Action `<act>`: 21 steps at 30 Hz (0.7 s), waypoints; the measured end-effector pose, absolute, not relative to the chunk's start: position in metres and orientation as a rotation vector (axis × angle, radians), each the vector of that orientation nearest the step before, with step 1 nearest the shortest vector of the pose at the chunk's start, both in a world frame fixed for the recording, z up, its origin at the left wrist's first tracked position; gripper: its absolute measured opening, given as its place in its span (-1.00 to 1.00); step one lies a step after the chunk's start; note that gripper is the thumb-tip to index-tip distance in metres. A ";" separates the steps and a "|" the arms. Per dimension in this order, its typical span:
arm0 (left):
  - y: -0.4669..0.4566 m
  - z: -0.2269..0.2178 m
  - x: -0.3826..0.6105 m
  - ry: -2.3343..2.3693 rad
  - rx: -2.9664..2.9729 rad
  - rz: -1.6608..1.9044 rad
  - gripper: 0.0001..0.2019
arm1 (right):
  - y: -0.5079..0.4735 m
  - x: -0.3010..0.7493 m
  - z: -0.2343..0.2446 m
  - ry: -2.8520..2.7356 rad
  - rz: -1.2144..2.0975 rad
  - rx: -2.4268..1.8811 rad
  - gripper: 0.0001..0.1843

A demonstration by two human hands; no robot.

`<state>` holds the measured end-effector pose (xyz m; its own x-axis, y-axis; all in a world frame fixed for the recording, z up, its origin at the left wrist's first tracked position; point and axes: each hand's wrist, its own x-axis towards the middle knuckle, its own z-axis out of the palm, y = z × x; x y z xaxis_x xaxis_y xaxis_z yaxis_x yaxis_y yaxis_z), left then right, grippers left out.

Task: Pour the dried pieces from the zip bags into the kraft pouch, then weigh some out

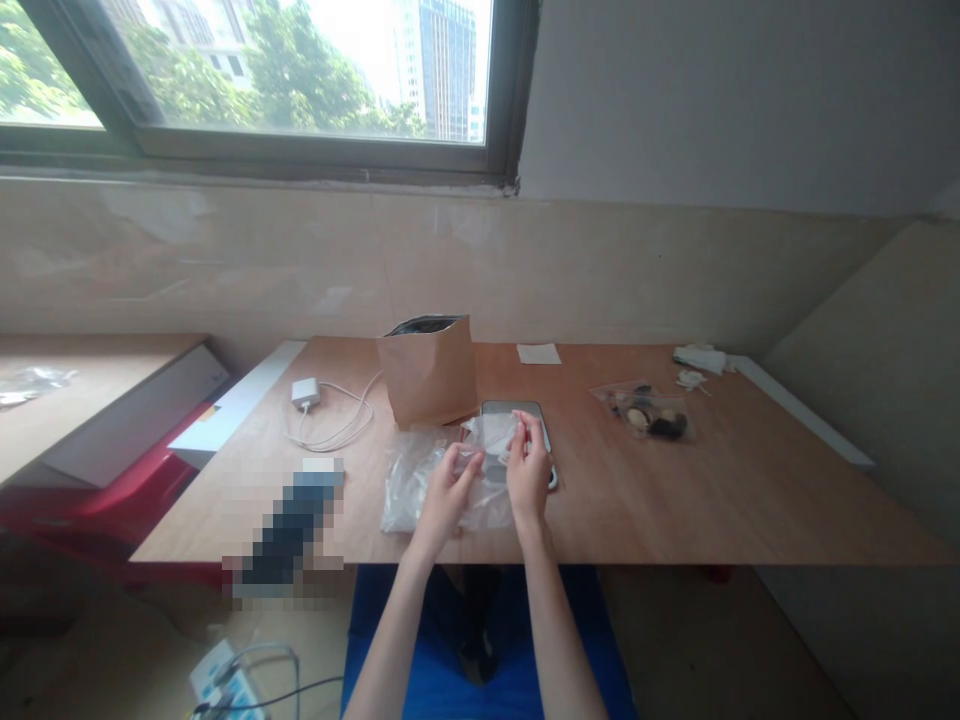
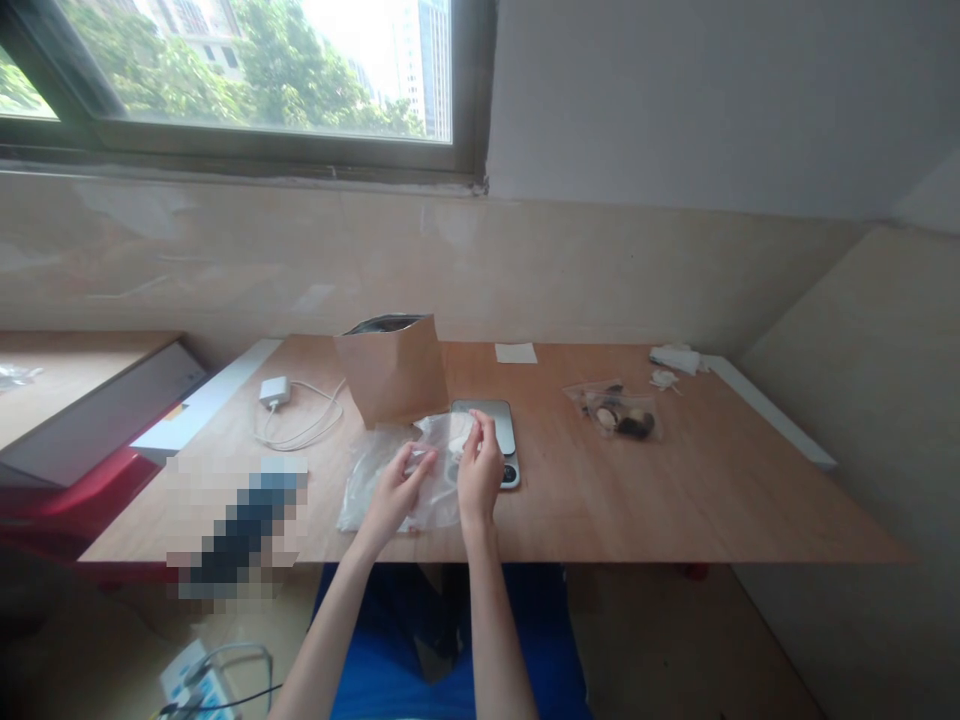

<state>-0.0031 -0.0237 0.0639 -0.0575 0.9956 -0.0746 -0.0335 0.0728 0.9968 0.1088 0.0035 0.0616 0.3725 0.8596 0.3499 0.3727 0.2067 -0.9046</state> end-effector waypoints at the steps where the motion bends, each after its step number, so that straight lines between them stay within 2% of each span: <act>1: -0.024 0.065 -0.004 1.270 1.114 1.214 -0.77 | 0.004 0.108 0.061 -1.220 0.491 -1.389 -0.66; 9: -0.023 0.070 -0.026 1.426 1.146 1.220 -0.69 | 0.014 0.127 0.049 -1.302 0.556 -1.391 -0.62; 16: -0.015 0.058 -0.062 1.600 1.073 1.188 -0.66 | 0.056 0.230 0.015 -1.227 0.019 -1.679 -0.68; 21: -0.012 0.040 -0.064 1.708 1.167 1.202 -0.71 | 0.079 0.293 -0.009 -1.119 -0.067 -1.897 -0.58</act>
<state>-0.0640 -0.0124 0.0400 -0.3198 0.9455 -0.0617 0.2610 0.1505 0.9535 0.2929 0.0792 -0.0090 0.5882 0.6711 0.4512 0.7202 -0.1809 -0.6697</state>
